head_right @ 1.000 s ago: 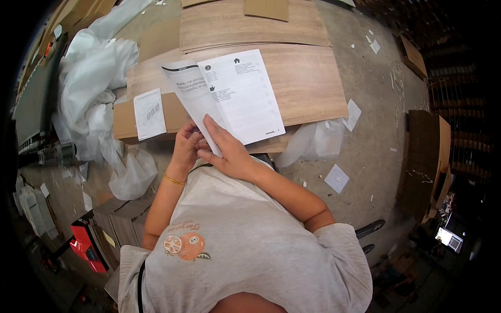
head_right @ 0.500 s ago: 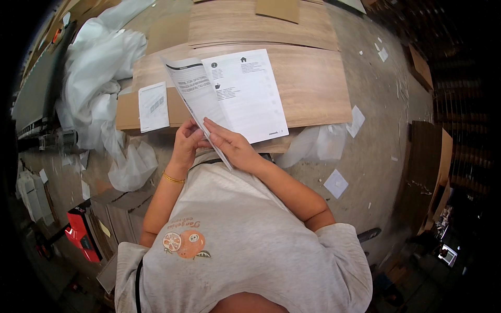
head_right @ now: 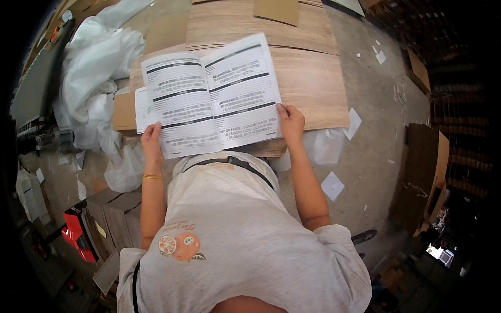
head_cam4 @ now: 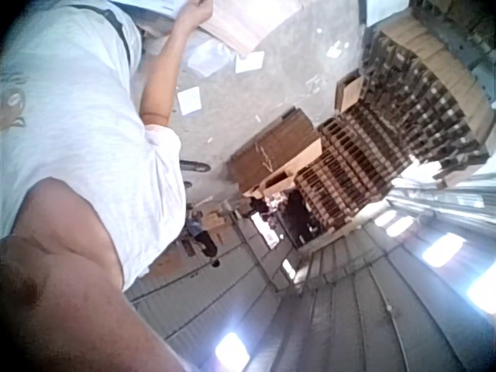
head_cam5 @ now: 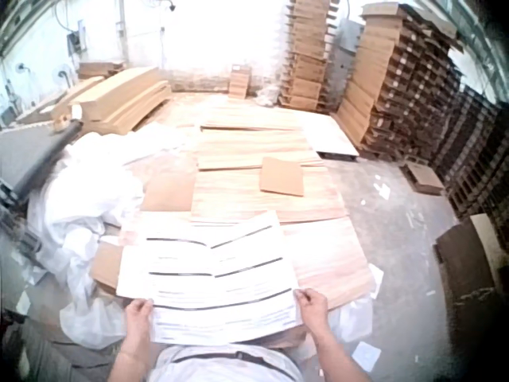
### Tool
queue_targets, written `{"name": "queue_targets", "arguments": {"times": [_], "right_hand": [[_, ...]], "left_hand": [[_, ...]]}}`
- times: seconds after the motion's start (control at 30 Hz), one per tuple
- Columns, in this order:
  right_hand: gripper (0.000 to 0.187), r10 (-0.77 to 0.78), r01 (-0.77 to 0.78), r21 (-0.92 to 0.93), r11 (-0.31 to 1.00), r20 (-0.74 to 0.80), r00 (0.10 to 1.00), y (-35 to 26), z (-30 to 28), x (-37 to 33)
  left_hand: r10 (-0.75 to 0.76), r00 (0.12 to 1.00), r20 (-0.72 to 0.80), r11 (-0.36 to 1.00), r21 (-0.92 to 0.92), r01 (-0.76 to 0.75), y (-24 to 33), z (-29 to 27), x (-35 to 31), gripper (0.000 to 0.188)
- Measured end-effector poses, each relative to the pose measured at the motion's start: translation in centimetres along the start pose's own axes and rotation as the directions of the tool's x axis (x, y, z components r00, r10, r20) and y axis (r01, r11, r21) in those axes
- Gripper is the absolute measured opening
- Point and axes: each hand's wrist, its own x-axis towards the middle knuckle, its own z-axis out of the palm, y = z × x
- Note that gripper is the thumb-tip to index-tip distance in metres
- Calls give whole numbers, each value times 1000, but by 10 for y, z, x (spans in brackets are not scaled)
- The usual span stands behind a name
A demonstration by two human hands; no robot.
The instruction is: The person organizes wooden furniture panels by lifting them from a pile, placing them onto a cardboard base, and then flipping through an instruction manual.
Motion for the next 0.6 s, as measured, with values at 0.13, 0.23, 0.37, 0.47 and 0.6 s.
{"name": "queue_targets", "arguments": {"times": [0.13,0.23,0.37,0.47,0.6], "right_hand": [[26,-6,-15,-157,987,-129,992,15,-10,5],[23,124,-130,-137,982,-46,991,15,-14,3],[17,136,-304,495,814,346,928,-44,4,-18],[13,-38,-325,463,824,619,785,-102,50,-45],[23,-331,-30,373,927,853,403,-125,93,-69]], "left_hand": [[-16,997,-81,993,119,25,-11,-24,19,19],[-23,997,-72,991,130,32,-12,-26,21,18],[26,999,-38,993,120,-21,2,-14,10,23],[130,991,-9,980,151,-127,13,-4,3,34],[257,962,-97,935,276,-222,16,2,-2,34]]}}
